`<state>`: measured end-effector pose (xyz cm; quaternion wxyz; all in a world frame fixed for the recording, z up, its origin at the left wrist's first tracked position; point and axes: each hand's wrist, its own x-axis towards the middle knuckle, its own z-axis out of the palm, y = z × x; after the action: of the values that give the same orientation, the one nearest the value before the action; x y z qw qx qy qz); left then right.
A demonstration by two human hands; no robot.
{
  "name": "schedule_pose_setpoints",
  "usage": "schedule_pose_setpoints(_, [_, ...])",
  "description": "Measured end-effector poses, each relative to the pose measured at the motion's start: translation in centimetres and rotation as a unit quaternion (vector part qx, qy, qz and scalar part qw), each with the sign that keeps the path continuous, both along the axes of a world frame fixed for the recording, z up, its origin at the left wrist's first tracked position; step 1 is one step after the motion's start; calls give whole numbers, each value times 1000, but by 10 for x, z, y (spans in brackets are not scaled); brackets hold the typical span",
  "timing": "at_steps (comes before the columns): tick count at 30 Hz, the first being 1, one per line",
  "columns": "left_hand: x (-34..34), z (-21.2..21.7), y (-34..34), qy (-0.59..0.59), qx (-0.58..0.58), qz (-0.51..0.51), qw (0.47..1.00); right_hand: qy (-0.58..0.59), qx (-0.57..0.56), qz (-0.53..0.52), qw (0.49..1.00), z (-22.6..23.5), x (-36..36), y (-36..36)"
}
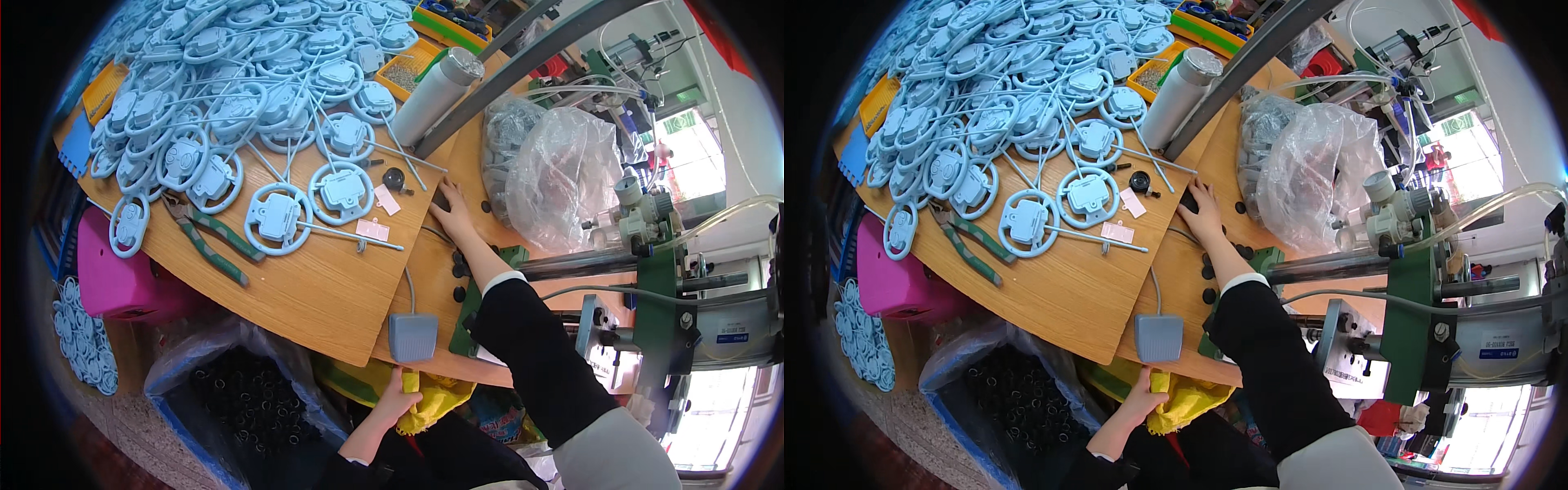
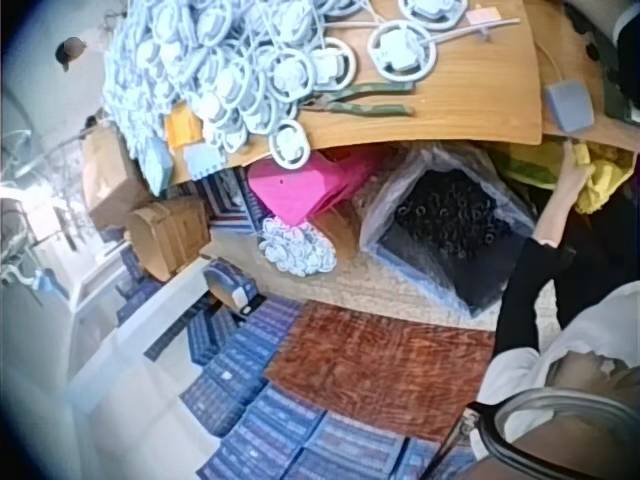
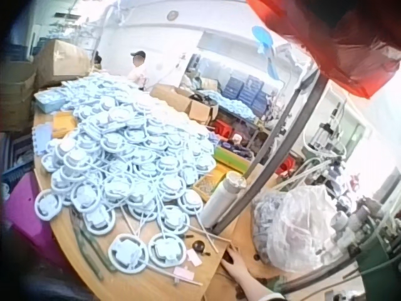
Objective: Using a pneumatic press to process small plastic circular parts and then weighing and packing them.
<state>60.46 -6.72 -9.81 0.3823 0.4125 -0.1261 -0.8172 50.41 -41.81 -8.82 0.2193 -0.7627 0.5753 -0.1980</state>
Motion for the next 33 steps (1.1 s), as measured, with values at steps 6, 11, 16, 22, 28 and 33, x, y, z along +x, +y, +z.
schedule_pose_setpoints(6, [-10,-7,0,-43,-32,-19,998,72,-21,-59,995,13,3,44])
schedule_pose_setpoints(11, [-11,-1,-4,-34,-25,-18,999,5,-72,-297,952,27,-3,31])
schedule_pose_setpoints(16, [-16,1,1,-20,-40,13,999,215,-232,-287,904,-18,-38,-1])
schedule_pose_setpoints(22, [-6,-7,8,-8,-10,20,1000,167,18,-351,921,32,9,42])
schedule_pose_setpoints(28, [-18,-3,3,0,-21,15,1000,163,-176,-151,959,43,15,44])
schedule_pose_setpoints(33, [-17,-24,17,-31,-41,22,998,120,-37,-104,987,62,44,152])
